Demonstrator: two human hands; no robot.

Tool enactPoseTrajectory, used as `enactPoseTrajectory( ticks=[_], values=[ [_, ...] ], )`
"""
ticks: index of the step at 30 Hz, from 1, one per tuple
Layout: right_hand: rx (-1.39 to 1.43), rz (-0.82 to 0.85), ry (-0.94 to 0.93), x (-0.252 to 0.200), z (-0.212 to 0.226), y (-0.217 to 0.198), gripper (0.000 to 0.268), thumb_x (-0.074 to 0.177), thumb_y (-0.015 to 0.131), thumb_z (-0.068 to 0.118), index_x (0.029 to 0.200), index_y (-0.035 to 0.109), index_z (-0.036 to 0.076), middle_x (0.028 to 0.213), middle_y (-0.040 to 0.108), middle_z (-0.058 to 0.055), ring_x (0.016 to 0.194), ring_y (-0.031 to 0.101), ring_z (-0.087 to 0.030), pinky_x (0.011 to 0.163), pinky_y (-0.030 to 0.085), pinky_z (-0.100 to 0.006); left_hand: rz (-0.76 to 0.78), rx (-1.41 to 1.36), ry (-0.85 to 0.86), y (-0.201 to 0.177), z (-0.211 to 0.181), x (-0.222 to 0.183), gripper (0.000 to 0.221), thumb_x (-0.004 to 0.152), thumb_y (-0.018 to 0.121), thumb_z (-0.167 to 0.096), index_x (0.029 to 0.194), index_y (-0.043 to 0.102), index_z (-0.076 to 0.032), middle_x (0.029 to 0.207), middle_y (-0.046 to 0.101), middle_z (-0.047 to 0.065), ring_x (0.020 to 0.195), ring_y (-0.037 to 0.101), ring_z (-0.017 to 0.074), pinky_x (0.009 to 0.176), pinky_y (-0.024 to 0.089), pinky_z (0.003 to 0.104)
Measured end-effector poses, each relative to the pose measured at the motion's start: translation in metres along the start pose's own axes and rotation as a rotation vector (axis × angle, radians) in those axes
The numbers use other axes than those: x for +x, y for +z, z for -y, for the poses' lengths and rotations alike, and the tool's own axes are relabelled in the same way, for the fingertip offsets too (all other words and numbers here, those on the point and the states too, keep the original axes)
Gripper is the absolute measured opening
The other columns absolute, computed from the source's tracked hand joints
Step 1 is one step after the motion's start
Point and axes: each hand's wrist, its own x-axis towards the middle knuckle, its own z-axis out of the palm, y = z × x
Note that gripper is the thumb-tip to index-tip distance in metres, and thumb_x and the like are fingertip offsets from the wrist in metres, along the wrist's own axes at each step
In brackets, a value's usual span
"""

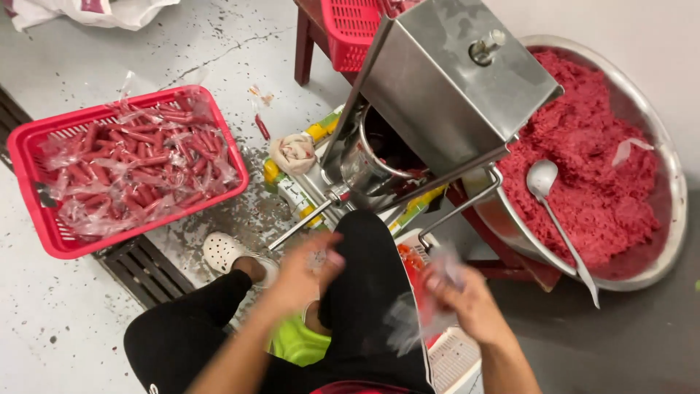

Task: Using a manual sausage stuffer to fill plastic casings with meat mixture

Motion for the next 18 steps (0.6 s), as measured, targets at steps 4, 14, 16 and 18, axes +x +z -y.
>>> enactPoseTrajectory(
  ticks=[4, 14, 16, 18],
  values=[
    [0.899, 0.617, 0.181, -0.01, -0.003, 0.038, 0.01, 0.09, 0.06, 0.0, 0.1, 0.059, -0.002, 0.07, 0.044, -0.008, 0.056, 0.037, -0.015, 0.049, 0.026, -0.027, 0.218, -0.428, 0.497, 0.061, -0.033, -0.041, 0.065, 0.098, 0.056, -0.05, 0.143, 0.055, -0.003, 0.146, 0.061, 0.016, 0.134, 0.058, 0.0247, 0.114, 0.043, 0.038],
    [0.951, 0.726, 0.494, -0.011, 0.0, 0.082, 0.008, 0.083, 0.051, -0.008, 0.09, 0.05, -0.004, 0.072, 0.051, -0.023, 0.045, 0.035, -0.011, 0.041, 0.026, -0.025, -0.106, -0.406, 0.353, 0.066, -0.027, -0.05, 0.008, 0.085, 0.077, -0.008, 0.09, 0.082, -0.006, 0.096, 0.082, 0.006, 0.088, 0.077, 0.0157, 0.081, 0.06, 0.027],
    [0.806, 0.538, 0.358, -0.013, 0.005, 0.09, 0.018, 0.094, 0.057, -0.008, 0.112, 0.055, -0.004, 0.059, 0.046, -0.011, 0.049, 0.05, -0.021, 0.045, 0.047, -0.036, -0.374, -0.357, 0.251, 0.076, -0.014, -0.046, 0.019, 0.069, 0.093, -0.011, 0.07, 0.074, -0.008, 0.087, 0.08, 0.004, 0.079, 0.076, 0.013, 0.076, 0.06, 0.025],
    [0.695, 0.451, 0.328, -0.014, 0.012, 0.097, 0.021, 0.096, 0.06, 0.003, 0.116, 0.059, -0.005, 0.071, 0.056, -0.015, 0.057, 0.061, -0.024, 0.051, 0.055, -0.035, -0.429, -0.408, 0.203, 0.074, -0.016, -0.047, 0.02, 0.069, 0.091, -0.005, 0.066, 0.072, -0.009, 0.085, 0.079, 0.004, 0.075, 0.075, 0.0111, 0.071, 0.06, 0.024]
  ],
)
